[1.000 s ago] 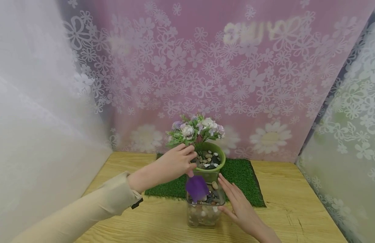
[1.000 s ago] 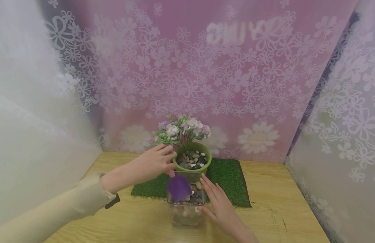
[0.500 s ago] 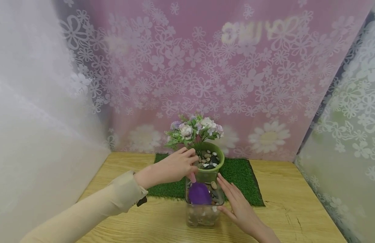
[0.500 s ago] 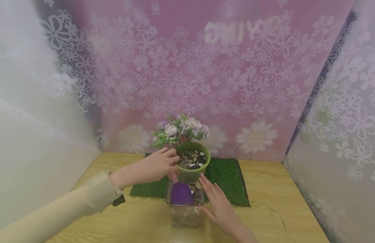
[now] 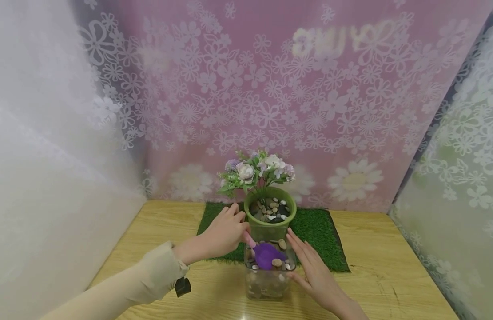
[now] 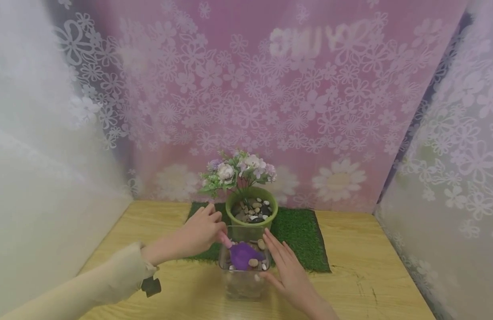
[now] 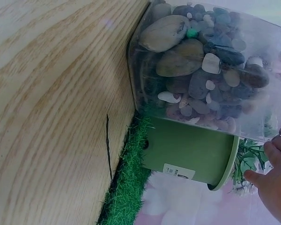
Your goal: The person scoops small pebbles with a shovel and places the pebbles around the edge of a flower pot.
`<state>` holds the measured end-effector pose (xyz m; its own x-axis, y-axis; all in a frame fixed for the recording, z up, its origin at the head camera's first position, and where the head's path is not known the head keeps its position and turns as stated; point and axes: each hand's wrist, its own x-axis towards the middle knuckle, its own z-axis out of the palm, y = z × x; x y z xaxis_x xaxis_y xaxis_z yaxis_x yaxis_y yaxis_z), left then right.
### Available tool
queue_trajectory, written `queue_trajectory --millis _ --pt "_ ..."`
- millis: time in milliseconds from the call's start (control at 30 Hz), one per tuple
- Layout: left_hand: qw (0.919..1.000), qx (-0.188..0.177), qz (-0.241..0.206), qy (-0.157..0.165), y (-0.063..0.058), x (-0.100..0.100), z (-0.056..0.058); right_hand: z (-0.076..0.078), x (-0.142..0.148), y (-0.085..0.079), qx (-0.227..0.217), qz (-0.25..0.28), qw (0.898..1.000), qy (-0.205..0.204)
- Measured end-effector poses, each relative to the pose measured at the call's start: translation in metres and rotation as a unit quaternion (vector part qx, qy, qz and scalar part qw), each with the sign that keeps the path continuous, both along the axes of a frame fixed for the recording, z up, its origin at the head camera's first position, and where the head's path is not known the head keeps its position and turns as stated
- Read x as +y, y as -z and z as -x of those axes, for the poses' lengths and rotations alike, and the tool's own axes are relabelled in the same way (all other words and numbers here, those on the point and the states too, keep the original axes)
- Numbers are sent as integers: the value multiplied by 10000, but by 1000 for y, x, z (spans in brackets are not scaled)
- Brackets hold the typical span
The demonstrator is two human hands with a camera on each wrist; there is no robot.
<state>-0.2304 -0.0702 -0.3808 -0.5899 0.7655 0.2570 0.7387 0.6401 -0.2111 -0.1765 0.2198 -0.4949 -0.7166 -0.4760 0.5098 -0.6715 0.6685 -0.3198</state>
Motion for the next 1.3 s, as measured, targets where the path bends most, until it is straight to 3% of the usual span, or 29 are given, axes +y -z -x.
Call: queue_trajectory --millis 200,400,600,900,1067,1300 --pt "9991 -130 -333 -221 5 0 -5 1 0 0 -44 -17 10000 8" --pt "9988 85 -437 -223 7 0 -14 0 2 -1 29 2 10000 19" --pt "9995 291 -64 49 -1 -8 -14 1 2 -4 47 30 10000 -40" --pt "9925 1058 459 417 -8 -20 -2 0 2 1 123 -52 9999 28" --pt "9935 841 439 630 -6 -22 2 0 2 0 45 -5 10000 44" --pt "9989 158 32 445 0 -27 3 0 2 -1 -1 -22 10000 34"
